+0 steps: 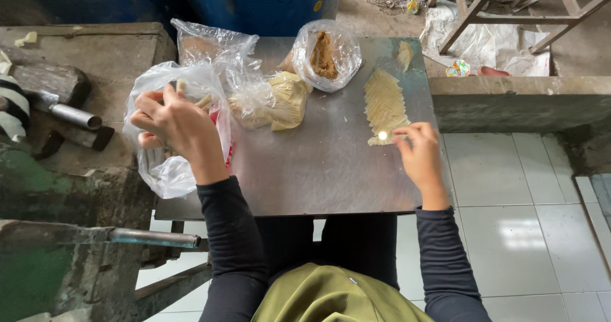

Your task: The person sits at a metal table and folds triangular pastry wrappers around a portion of brown filling taken from a plastic-lined container, pressing the edges closed by hand. Each folded piece is placed onto a growing stack of finished pieces on the table, and the person repeats this folding cycle throughout the episode.

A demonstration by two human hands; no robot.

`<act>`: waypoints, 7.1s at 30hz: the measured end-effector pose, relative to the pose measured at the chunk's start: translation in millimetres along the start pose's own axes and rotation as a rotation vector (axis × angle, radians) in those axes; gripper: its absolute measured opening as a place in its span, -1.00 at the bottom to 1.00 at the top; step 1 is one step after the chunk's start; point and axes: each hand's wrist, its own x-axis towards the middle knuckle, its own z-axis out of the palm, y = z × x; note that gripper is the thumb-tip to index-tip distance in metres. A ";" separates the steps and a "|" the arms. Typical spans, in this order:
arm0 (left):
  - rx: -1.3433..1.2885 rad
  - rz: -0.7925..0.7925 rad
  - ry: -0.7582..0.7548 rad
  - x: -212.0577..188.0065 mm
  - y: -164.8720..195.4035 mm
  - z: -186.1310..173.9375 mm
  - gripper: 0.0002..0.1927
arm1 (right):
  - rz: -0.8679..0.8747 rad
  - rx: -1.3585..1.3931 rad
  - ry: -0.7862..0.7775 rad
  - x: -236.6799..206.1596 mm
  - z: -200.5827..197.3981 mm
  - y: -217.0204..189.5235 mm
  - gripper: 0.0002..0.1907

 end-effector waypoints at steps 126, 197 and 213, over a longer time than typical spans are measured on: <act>-0.994 0.229 -0.996 -154.8 54.7 -32.5 -0.42 | 0.537 1.257 0.107 94.9 61.8 -8.2 -0.72; -1.029 0.340 -0.889 -149.0 80.8 -34.4 -0.77 | 0.094 -0.113 -0.106 -30.7 57.1 -92.1 -0.93; -0.948 0.561 -0.935 -146.6 73.0 -30.4 -0.76 | -0.029 0.303 -0.171 -35.8 53.5 -109.1 -0.67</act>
